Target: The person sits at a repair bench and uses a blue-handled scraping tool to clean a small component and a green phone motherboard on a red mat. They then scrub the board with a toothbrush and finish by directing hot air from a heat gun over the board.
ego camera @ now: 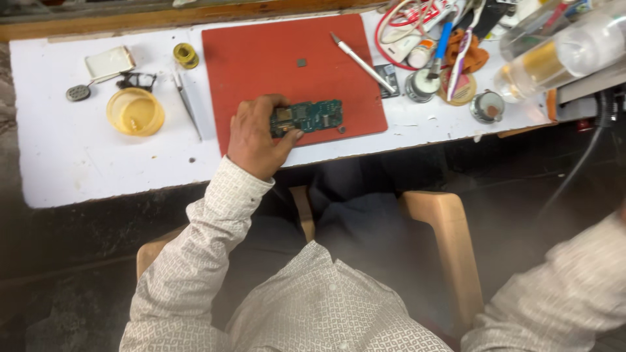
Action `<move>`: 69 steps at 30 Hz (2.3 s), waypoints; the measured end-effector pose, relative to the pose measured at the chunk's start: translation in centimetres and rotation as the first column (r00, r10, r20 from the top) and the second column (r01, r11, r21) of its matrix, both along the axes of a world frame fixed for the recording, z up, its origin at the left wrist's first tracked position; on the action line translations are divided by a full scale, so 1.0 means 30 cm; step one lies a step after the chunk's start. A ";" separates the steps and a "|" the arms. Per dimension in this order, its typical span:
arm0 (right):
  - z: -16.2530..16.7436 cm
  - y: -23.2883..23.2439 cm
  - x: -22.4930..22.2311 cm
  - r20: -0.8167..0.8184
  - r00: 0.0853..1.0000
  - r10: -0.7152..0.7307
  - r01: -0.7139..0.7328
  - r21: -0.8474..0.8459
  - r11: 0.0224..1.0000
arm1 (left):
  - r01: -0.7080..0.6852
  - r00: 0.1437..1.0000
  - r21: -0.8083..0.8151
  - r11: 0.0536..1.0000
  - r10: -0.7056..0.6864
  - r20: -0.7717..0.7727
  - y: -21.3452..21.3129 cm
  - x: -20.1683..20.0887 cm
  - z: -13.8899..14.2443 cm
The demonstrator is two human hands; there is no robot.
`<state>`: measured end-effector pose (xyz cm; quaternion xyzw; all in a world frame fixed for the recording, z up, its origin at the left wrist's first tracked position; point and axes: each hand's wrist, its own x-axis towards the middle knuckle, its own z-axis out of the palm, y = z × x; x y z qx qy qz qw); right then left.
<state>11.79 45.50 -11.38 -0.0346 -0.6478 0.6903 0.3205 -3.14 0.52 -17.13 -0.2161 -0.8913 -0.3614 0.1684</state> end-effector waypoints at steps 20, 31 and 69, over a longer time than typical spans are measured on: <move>0.112 -0.667 0.034 0.130 0.958 0.257 -0.283 0.591 0.755 | 0.168 0.984 0.170 0.971 -0.175 0.031 0.030 0.021 -0.008; 0.080 -0.662 0.043 0.134 0.957 0.256 -0.287 0.541 0.790 | 0.165 0.985 0.145 0.976 -0.171 0.028 0.024 0.032 -0.008; 0.078 -0.657 0.025 0.127 0.956 0.266 -0.291 0.541 0.789 | 0.165 0.986 0.137 0.977 -0.168 0.010 0.026 0.029 0.002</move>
